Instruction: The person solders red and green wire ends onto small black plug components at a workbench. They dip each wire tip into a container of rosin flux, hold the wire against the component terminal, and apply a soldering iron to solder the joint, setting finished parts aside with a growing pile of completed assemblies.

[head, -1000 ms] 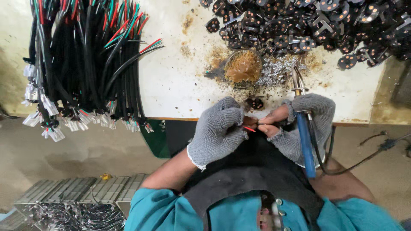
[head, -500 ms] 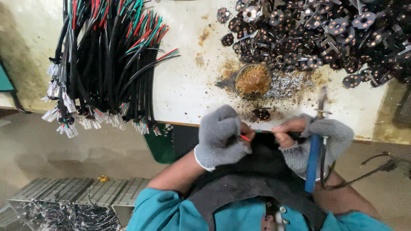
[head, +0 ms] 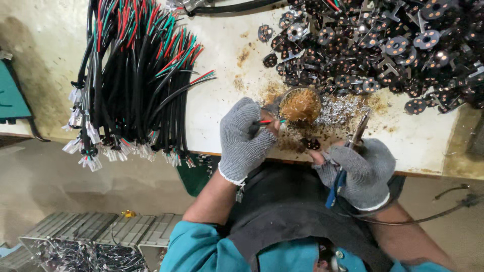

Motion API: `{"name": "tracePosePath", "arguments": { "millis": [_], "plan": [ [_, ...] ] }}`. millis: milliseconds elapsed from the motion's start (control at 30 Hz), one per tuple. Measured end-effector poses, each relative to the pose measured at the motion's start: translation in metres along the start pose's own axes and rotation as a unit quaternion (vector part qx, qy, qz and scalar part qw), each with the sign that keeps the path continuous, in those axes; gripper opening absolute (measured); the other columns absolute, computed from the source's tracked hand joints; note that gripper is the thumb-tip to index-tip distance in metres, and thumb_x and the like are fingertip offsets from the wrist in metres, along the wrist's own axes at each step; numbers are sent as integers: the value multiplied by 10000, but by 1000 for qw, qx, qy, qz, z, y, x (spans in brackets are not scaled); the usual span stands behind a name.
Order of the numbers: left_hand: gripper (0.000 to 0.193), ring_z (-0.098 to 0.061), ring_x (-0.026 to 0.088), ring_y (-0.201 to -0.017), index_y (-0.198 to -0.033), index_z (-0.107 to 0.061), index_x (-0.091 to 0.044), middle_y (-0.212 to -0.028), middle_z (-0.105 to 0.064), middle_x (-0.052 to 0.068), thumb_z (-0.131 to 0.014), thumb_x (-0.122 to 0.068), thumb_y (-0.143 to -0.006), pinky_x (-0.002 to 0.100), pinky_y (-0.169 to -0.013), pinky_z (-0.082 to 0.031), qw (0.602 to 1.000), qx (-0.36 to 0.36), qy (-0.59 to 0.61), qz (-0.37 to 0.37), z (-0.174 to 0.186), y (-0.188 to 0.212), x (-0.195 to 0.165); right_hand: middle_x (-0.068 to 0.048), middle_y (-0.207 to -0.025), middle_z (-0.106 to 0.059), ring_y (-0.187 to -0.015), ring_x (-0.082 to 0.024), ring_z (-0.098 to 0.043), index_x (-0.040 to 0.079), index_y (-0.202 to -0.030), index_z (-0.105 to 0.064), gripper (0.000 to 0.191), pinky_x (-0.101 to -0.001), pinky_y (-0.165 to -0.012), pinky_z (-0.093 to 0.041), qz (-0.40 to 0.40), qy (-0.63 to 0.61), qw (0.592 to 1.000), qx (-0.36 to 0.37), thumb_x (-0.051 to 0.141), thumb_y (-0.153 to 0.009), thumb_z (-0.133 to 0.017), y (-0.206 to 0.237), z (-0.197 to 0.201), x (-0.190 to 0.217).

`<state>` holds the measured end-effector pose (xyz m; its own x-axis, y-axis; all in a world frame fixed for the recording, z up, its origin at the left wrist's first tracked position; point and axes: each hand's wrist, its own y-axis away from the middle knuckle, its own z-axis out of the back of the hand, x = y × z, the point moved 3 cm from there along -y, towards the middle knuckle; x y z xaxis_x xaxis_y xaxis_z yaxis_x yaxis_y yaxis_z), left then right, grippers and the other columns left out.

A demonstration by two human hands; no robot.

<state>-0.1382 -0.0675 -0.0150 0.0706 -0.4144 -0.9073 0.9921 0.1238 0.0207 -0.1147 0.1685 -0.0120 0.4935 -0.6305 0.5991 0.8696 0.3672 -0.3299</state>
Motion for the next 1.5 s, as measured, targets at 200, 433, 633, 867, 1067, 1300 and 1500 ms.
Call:
{"name": "tracePosePath", "arguments": {
  "millis": [200, 433, 633, 867, 1067, 1300, 1500],
  "plan": [
    [222, -563, 253, -676, -804, -645, -71, -734, -557, 78, -845, -161, -838, 356, -640, -441, 1000, 9, -28, 8, -2, 2, 4, -33, -679, -635, -618, -144, -636, 95, -792, -658, 178, -300, -569, -533, -386, -468, 795, 22, 75, -939, -758, 26, -18, -17],
    [196, -579, 233, -670, -821, -667, -65, -740, -582, 73, -830, -170, -847, 345, -624, -453, 1000, 13, -3, 27, -4, 0, 5, -68, -708, -663, -654, -200, -690, 48, -831, -705, 82, -316, -549, -523, -406, -434, 804, 11, 95, -794, -762, 12, -12, -14],
    [168, -625, 215, -682, -849, -683, -57, -752, -617, 66, -810, -163, -880, 326, -648, -485, 999, 21, 30, 38, -2, 0, 10, -68, -864, -733, -753, -292, -695, 158, -883, -695, 271, -386, -656, -511, -1, 10, 1000, 27, 142, -777, -944, -13, -7, 3],
    [191, -599, 237, -648, -840, -707, -41, -707, -565, 97, -844, -173, -849, 343, -620, -469, 999, 22, -15, 40, -2, -1, 7, -67, -838, -746, -672, -276, -684, 174, -872, -710, 249, -372, -624, -513, -29, -1, 998, 61, 136, -759, -928, -16, -4, 2],
    [134, -658, 193, -698, -884, -699, -64, -783, -669, 57, -800, -152, -883, 327, -668, -518, 996, 26, 68, 43, -1, -1, 10, -65, -823, -754, -651, -274, -687, 151, -874, -717, 236, -376, -607, -517, -30, -5, 996, 81, 122, -759, -921, -23, -5, 4],
    [142, -613, 207, -635, -835, -720, -61, -696, -616, 71, -844, -129, -838, 324, -624, -480, 999, 20, -4, 32, -2, 0, 9, -98, -909, -717, -822, -303, -731, 127, -979, -665, 285, -369, -734, -574, -41, -74, 996, 35, 103, -813, -895, -7, -8, -3],
    [161, -626, 219, -678, -852, -695, -56, -751, -629, 80, -833, -138, -867, 326, -654, -497, 1000, 9, -1, 5, -3, -2, 7, -72, -906, -716, -797, -247, -730, 131, -1074, -674, 283, -325, -745, -588, -122, -130, 983, 40, 66, -871, -861, 2, -16, -7]
  ]
}}
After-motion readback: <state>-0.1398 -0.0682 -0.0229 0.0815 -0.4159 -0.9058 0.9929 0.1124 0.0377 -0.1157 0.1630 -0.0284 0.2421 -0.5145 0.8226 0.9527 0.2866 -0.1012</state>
